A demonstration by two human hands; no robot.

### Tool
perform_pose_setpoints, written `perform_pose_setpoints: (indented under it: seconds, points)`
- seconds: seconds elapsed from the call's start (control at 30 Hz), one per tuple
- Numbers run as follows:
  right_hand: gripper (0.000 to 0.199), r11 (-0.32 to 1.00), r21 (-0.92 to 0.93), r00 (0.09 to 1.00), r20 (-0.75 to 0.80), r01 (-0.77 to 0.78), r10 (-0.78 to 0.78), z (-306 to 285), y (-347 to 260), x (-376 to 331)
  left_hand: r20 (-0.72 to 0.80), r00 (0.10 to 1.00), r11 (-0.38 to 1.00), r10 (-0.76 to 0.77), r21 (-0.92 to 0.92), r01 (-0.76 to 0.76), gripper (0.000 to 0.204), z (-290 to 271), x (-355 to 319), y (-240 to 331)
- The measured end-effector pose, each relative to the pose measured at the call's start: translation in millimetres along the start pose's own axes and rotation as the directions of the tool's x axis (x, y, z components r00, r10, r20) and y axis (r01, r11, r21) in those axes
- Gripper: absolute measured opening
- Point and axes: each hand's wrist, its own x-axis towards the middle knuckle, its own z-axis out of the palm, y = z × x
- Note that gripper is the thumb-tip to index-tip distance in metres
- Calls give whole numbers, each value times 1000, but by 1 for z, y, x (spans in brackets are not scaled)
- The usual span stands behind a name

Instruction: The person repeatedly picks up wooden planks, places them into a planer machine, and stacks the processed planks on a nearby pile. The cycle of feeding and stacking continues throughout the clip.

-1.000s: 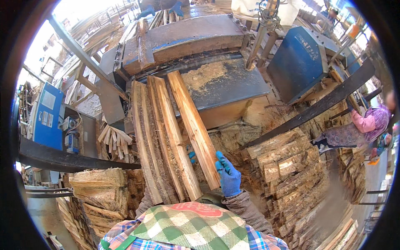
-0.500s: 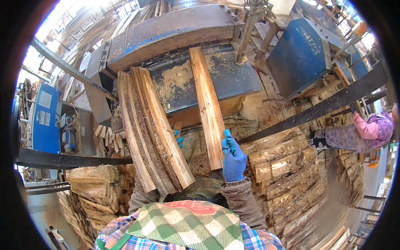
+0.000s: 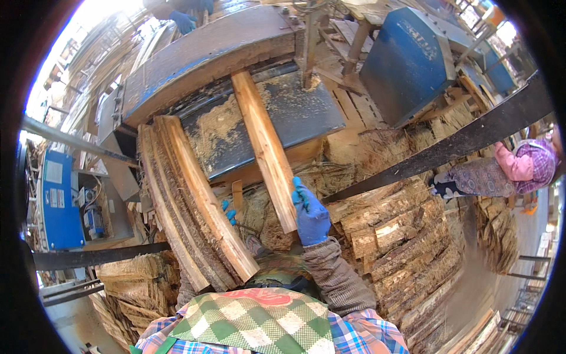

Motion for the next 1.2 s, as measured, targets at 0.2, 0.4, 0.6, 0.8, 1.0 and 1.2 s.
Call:
perform_pose_setpoints:
  seconds: [0.2,0.4,0.6,0.8,1.0,1.2]
  points:
    - [35,974,-154,986,31,166,-164,34,-12,67,-16,1000,1000,-8,-7,8,85,1,12,0]
    - [32,916,-336,975,51,219,-214,93,-10,143,-45,999,1000,2,-22,-3,84,2,4,-2]
    - [25,955,-246,965,-162,163,-206,133,-7,193,-30,999,999,31,-26,-32,84,9,-14,2]
    - [33,971,239,915,390,6,-102,104,-12,85,-15,996,996,92,-11,-92,84,0,-32,9]
    - [62,833,293,745,639,-469,195,48,-42,-103,50,997,999,53,0,-53,84,-2,-28,16]
    - [55,980,42,940,294,-195,174,-1,-46,-72,100,995,1000,12,-2,-12,84,-8,-6,15]
